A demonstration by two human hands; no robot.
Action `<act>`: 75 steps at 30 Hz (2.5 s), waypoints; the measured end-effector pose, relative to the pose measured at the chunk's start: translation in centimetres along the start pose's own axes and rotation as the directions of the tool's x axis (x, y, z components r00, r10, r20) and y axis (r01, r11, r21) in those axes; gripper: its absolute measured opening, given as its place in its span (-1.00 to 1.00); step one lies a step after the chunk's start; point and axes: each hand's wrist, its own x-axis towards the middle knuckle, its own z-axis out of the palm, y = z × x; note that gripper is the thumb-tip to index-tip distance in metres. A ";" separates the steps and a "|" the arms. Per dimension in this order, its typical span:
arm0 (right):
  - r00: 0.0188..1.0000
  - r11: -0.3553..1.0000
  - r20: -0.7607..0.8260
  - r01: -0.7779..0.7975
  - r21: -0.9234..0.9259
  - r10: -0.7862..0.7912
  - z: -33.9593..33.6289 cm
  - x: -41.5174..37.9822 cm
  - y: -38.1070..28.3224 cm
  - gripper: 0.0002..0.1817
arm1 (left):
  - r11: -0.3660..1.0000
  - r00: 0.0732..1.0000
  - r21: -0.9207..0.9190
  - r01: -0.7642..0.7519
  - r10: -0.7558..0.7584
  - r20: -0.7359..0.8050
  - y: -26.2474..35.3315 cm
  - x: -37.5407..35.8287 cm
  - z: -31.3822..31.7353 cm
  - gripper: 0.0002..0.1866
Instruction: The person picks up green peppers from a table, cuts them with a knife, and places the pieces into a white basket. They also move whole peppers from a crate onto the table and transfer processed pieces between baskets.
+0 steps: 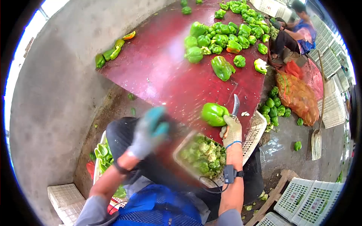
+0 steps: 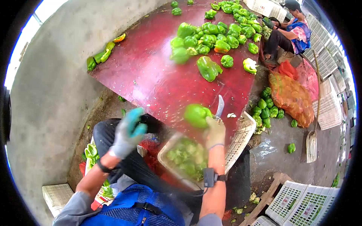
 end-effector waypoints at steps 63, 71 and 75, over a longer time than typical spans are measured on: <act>0.632 0.041 0.466 0.619 -0.784 -0.619 -1.1 -10.2 -0.8 -0.80 | 0.348 0.815 -0.738 0.578 -0.202 0.543 6.2 2.4 11.7 -0.24; 0.646 -0.115 0.566 0.601 -0.791 -0.512 -2.4 -14.4 -1.8 -0.80 | 0.705 0.855 -0.516 0.487 -0.263 0.447 6.2 -0.4 13.7 -0.49; 0.644 -0.198 0.564 0.551 -0.811 -0.518 -4.0 -15.2 -1.4 -0.79 | 0.627 0.768 -0.507 0.591 -0.246 0.592 8.5 -0.5 11.7 -0.48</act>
